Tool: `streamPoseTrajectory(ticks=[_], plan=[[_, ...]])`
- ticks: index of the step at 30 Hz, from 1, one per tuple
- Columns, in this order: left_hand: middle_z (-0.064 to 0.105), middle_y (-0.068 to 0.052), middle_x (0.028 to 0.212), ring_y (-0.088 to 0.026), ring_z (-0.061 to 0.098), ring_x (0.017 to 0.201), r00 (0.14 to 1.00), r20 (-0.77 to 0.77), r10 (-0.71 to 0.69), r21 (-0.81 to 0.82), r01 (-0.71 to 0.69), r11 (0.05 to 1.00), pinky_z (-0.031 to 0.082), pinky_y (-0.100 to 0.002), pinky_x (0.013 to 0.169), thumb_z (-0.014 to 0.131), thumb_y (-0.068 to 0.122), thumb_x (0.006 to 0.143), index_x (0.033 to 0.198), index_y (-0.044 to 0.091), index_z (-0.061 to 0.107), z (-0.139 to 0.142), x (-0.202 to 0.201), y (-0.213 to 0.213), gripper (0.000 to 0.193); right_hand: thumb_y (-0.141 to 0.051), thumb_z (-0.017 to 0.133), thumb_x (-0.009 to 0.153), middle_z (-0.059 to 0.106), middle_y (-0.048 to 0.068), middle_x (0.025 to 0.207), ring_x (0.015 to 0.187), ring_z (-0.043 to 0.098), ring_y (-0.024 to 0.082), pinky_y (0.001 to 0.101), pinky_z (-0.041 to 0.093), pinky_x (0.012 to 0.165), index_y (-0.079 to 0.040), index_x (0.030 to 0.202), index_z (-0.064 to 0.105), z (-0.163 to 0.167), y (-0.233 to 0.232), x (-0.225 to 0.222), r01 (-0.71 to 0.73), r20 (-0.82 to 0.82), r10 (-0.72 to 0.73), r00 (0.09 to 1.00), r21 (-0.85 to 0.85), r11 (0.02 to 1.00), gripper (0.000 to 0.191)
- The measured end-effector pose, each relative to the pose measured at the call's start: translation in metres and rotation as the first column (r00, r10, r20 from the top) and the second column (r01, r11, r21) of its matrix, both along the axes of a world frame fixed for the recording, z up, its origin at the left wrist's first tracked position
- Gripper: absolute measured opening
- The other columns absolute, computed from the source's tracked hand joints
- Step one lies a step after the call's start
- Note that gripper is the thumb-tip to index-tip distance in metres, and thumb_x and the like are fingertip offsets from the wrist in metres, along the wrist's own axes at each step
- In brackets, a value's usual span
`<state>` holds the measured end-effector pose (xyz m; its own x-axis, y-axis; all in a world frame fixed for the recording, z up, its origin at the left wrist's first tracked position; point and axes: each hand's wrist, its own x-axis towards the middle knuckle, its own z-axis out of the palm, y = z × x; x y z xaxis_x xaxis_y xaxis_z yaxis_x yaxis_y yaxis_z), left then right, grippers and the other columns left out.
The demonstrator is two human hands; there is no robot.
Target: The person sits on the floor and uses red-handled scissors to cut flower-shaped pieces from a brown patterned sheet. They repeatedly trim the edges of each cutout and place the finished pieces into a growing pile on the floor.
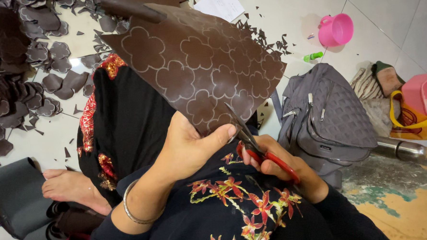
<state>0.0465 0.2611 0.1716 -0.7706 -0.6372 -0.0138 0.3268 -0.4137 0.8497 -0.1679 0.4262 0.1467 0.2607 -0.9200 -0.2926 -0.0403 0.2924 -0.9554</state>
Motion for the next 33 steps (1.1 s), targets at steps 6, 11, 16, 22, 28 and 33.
streamPoseTrajectory(ticks=[6,11,16,22,28,33], plan=[[0.067,-0.001,0.1,-0.008,0.061,0.09,1.0,0.021,-0.001,-0.011,0.001,1.0,0.053,-0.025,0.08,0.069,-0.003,0.096,0.11,0.0,0.065,0.001,0.001,0.003,0.015,-0.082,0.058,0.088,0.054,-0.001,0.082,0.071,0.047,0.009,0.0266,0.037,0.066,-0.007,0.092,0.058,0.0,-0.001,0.001,0.001,0.025,-0.001,1.0,-0.01,1.0,0.075],[0.069,-0.003,0.104,-0.01,0.064,0.095,1.0,-0.024,-0.006,0.052,0.007,0.999,0.055,-0.027,0.085,0.068,-0.004,0.097,0.113,-0.002,0.065,0.002,0.0,0.003,0.017,-0.082,0.058,0.088,0.053,-0.002,0.083,0.07,0.047,0.008,0.0252,0.037,0.064,-0.008,0.091,0.057,-0.001,-0.001,0.002,0.014,0.043,-0.015,0.999,0.004,1.0,0.074],[0.069,-0.005,0.111,-0.011,0.066,0.102,0.998,-0.058,0.019,0.087,-0.013,0.996,0.056,-0.029,0.091,0.067,-0.005,0.097,0.121,-0.003,0.06,0.001,-0.001,0.007,0.025,-0.081,0.061,0.088,0.052,-0.003,0.078,0.065,0.045,0.007,0.0233,0.035,0.059,-0.007,0.09,0.058,-0.005,0.005,0.003,0.04,0.061,-0.042,0.997,0.034,0.999,0.073],[0.067,-0.005,0.114,-0.012,0.065,0.104,0.997,-0.068,0.035,0.086,-0.029,0.996,0.055,-0.029,0.092,0.067,-0.005,0.097,0.124,-0.003,0.057,-0.001,-0.003,0.007,0.029,-0.08,0.064,0.087,0.051,-0.003,0.075,0.062,0.044,0.006,0.0227,0.033,0.055,-0.006,0.092,0.059,-0.011,0.007,0.002,0.051,0.107,-0.06,0.992,0.087,0.995,0.074],[0.069,-0.006,0.109,-0.012,0.067,0.098,1.0,-0.008,0.009,0.068,-0.008,0.998,0.057,-0.029,0.086,0.067,-0.004,0.098,0.121,-0.004,0.059,0.002,-0.001,0.005,0.024,-0.081,0.061,0.087,0.051,-0.003,0.076,0.061,0.049,0.007,0.0232,0.039,0.056,-0.005,0.097,0.06,-0.008,0.001,0.007,0.032,0.157,-0.04,0.987,0.056,0.998,0.077],[0.069,-0.007,0.101,-0.014,0.068,0.085,0.996,-0.011,-0.092,0.153,0.093,0.984,0.058,-0.03,0.076,0.065,-0.002,0.098,0.114,-0.004,0.061,0.005,0.001,0.003,0.017,-0.082,0.059,0.087,0.051,-0.003,0.077,0.062,0.051,0.007,0.023,0.041,0.056,-0.005,0.098,0.061,-0.005,-0.007,0.008,-0.017,0.14,0.014,0.99,0.021,1.0,0.078]])
